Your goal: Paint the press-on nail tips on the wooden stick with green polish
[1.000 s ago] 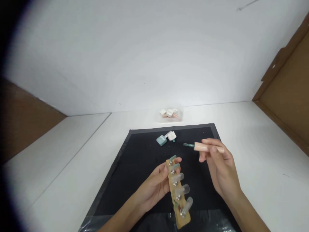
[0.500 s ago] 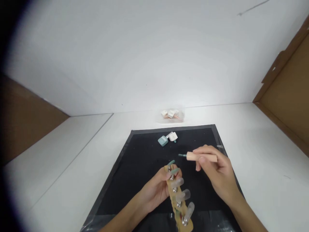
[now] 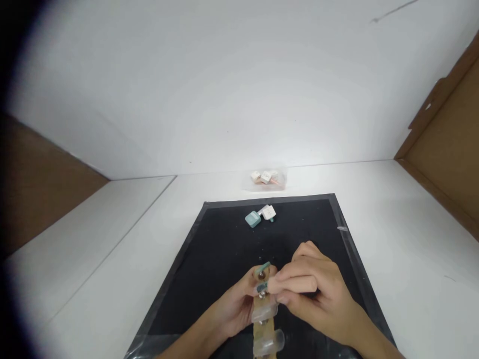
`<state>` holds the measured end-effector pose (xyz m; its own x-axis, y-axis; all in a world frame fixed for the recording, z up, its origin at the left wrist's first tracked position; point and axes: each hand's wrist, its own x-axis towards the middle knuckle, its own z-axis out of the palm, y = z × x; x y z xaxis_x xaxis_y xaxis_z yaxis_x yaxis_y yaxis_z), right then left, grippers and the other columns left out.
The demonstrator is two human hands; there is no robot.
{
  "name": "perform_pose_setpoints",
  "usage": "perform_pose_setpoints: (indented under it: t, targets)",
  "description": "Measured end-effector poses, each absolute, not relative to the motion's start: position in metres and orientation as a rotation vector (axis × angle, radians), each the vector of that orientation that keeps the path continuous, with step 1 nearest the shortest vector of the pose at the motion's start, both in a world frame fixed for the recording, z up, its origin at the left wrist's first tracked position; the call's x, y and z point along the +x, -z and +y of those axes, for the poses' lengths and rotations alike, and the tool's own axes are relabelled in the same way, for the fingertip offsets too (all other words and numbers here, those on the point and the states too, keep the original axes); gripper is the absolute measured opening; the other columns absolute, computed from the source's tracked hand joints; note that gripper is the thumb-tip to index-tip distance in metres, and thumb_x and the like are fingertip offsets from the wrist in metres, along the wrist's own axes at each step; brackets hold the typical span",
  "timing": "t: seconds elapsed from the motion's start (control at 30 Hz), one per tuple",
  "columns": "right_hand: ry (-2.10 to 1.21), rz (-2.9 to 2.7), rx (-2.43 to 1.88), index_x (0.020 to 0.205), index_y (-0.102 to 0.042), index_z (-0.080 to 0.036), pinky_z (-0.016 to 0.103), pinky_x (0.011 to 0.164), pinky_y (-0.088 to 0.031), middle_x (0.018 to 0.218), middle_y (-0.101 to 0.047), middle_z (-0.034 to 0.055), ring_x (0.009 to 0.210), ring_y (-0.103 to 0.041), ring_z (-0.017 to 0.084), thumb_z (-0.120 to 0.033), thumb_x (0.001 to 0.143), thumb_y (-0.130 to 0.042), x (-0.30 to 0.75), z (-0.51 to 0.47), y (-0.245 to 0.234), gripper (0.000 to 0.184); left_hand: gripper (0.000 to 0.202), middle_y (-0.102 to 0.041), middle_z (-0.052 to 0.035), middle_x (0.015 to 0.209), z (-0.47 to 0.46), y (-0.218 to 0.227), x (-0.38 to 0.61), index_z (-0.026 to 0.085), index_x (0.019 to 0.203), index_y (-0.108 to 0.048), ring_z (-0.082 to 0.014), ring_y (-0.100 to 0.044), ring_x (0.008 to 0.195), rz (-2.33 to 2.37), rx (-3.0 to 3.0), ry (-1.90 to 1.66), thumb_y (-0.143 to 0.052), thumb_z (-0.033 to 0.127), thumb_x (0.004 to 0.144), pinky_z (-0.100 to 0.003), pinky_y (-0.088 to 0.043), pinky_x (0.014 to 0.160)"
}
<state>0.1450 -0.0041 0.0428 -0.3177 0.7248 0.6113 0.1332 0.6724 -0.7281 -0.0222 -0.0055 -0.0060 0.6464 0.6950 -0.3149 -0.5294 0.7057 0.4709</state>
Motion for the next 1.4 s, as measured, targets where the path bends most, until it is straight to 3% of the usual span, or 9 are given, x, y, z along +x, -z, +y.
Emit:
perform_pose_setpoints:
  t: [0.17,0.33,0.5,0.7,0.77,0.87,1.07,1.27,1.4]
  targets:
    - [-0.625,-1.674,-0.610,0.092,-0.067,-0.027,0.033,0.055,-0.048,0.072,-0.068,0.0030,0.060,-0.057,0.017,-0.022,0.092,-0.053,0.147,-0.004,-0.034,0.015,0.022,-0.057,-0.0008,0.052,-0.007,0.013,-0.025,0.012,0.057,-0.056,-0.0060,-0.048,0.042,0.459,0.348,-0.734,-0.074,0.024,0.054,-0.014,-0.037,0.040]
    - [-0.745,-1.792,-0.661,0.097,-0.066,-0.025,0.028,0.047,-0.045,0.066,-0.067,0.0018,0.057,-0.056,0.016,-0.031,0.089,-0.058,0.145,-0.003,-0.040,0.013,0.020,-0.052,0.0025,0.050,-0.007,0.010,-0.022,0.012,0.060,-0.057,-0.0045,-0.046,0.043,0.461,0.326,-0.738,-0.074,0.021,0.054,-0.013,-0.038,0.043]
    - [-0.618,-1.796,-0.658,0.088,-0.069,-0.024,0.031,0.053,-0.045,0.065,-0.069,0.0010,0.055,-0.055,0.015,-0.015,0.086,-0.057,0.145,-0.001,-0.042,0.015,0.024,-0.053,0.0012,0.054,-0.008,0.009,-0.022,0.013,0.060,-0.054,-0.0055,-0.047,0.046,0.450,0.382,-0.730,-0.074,0.027,0.058,-0.014,-0.038,0.045]
    - [-0.720,-1.810,-0.626,0.092,-0.068,-0.023,0.027,0.046,-0.043,0.062,-0.068,0.0019,0.056,-0.053,0.016,-0.031,0.089,-0.057,0.145,-0.001,-0.043,0.014,0.018,-0.052,0.0025,0.051,-0.008,0.006,-0.022,0.011,0.060,-0.057,-0.0046,-0.046,0.044,0.447,0.342,-0.733,-0.073,0.021,0.057,-0.014,-0.039,0.045]
    - [-0.696,-1.842,-0.649,0.091,-0.066,-0.023,0.028,0.047,-0.042,0.062,-0.068,0.0007,0.055,-0.051,0.015,-0.023,0.086,-0.060,0.145,-0.001,-0.044,0.008,0.018,-0.052,0.0023,0.051,-0.008,0.006,-0.021,0.011,0.061,-0.058,-0.0048,-0.047,0.045,0.450,0.343,-0.728,-0.073,0.021,0.057,-0.014,-0.038,0.045]
    - [-0.574,-1.834,-0.647,0.088,-0.066,-0.024,0.032,0.054,-0.043,0.064,-0.069,0.0003,0.054,-0.050,0.015,-0.013,0.084,-0.058,0.145,0.000,-0.043,0.014,0.020,-0.053,0.0019,0.052,-0.008,0.006,-0.021,0.012,0.059,-0.057,-0.0051,-0.046,0.044,0.436,0.369,-0.728,-0.072,0.025,0.059,-0.014,-0.037,0.043]
    - [-0.624,-1.862,-0.620,0.093,-0.065,-0.024,0.027,0.045,-0.043,0.060,-0.067,0.0007,0.055,-0.051,0.016,-0.022,0.084,-0.061,0.145,0.001,-0.048,0.010,0.020,-0.048,0.0041,0.052,-0.006,0.003,-0.019,0.012,0.060,-0.055,-0.0034,-0.043,0.044,0.446,0.308,-0.756,-0.073,0.021,0.059,-0.015,-0.037,0.047]
    - [-0.480,-1.866,-0.681,0.087,-0.065,-0.023,0.031,0.052,-0.043,0.060,-0.066,-0.0006,0.054,-0.048,0.015,-0.007,0.079,-0.058,0.146,0.000,-0.043,0.019,0.019,-0.051,0.0021,0.054,-0.007,0.008,-0.020,0.013,0.061,-0.054,-0.0049,-0.044,0.046,0.415,0.324,-0.738,-0.072,0.021,0.060,-0.015,-0.037,0.047]
    - [-0.602,-1.808,-0.653,0.091,-0.064,-0.023,0.030,0.051,-0.044,0.063,-0.067,0.0007,0.056,-0.050,0.015,-0.021,0.088,-0.056,0.147,-0.002,-0.039,0.010,0.018,-0.049,0.0040,0.051,-0.007,0.006,-0.020,0.013,0.060,-0.055,-0.0045,-0.042,0.045,0.419,0.326,-0.741,-0.072,0.021,0.061,-0.015,-0.038,0.048]
